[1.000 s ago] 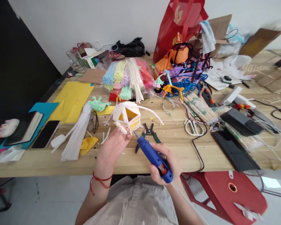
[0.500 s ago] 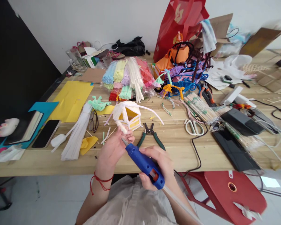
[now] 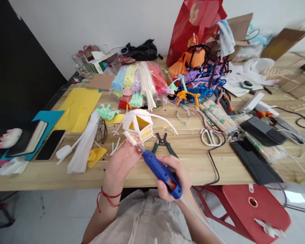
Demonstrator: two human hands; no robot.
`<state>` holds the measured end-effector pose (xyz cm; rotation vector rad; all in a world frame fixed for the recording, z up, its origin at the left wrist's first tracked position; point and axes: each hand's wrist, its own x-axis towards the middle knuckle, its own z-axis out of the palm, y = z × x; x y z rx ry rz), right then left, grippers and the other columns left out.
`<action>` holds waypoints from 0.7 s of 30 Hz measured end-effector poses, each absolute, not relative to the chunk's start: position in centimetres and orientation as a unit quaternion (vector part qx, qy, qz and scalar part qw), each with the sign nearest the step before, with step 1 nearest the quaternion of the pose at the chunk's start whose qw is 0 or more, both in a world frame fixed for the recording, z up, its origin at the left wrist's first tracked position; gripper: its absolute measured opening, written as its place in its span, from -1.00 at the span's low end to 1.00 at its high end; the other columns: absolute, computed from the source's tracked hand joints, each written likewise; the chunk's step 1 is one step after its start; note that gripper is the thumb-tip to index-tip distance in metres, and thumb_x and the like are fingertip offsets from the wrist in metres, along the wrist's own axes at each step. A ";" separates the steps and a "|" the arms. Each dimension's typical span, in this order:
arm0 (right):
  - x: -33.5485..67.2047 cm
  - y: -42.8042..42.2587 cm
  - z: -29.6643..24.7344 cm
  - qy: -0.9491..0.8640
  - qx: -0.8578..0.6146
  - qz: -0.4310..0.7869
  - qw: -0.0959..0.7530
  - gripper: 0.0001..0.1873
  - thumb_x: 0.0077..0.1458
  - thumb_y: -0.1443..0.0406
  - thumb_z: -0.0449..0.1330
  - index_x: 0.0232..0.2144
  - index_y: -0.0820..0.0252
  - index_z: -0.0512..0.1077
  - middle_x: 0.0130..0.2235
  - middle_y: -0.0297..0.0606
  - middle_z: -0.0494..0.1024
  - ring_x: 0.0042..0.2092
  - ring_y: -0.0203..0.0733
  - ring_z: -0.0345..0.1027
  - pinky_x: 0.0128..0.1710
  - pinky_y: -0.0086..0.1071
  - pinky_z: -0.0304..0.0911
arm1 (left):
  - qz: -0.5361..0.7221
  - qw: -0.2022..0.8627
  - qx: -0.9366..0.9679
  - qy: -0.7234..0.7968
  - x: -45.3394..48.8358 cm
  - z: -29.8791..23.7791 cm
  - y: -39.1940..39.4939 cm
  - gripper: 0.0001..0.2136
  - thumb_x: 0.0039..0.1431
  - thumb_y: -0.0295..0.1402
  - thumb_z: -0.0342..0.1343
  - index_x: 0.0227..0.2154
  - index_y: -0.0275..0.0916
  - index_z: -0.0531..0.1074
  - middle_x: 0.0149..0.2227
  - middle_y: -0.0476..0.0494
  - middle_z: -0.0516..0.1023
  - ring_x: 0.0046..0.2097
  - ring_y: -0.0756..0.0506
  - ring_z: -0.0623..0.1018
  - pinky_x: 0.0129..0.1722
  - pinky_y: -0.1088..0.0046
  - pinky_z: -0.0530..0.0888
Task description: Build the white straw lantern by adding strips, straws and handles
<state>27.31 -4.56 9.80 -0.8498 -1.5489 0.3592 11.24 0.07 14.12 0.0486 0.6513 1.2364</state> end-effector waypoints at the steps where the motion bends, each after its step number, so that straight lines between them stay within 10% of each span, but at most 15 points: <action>1: 27.2 -4.5 9.9 -0.673 -0.368 0.157 0.622 -0.55 0.05 0.11 0.17 -0.04 0.20 0.44 -0.26 -0.10 0.60 -0.35 -0.05 0.52 -0.44 -0.23 0.45 | 0.571 0.763 0.025 0.303 11.3 14.1 0.1 -0.86 0.18 -0.51 0.13 -0.49 -0.27 0.37 -0.47 0.02 0.32 -0.43 0.06 0.34 -0.38 0.52 0.28; 21: 27.3 -4.5 9.8 -0.679 -0.367 0.146 0.619 -0.55 0.07 0.11 0.16 -0.04 0.20 0.43 -0.28 -0.09 0.59 -0.36 -0.05 0.51 -0.43 -0.21 0.45 | 0.570 0.764 0.023 0.302 11.1 13.7 0.0 -0.86 0.13 -0.49 0.20 -0.47 -0.26 0.34 -0.46 0.03 0.32 -0.43 0.05 0.34 -0.37 0.50 0.29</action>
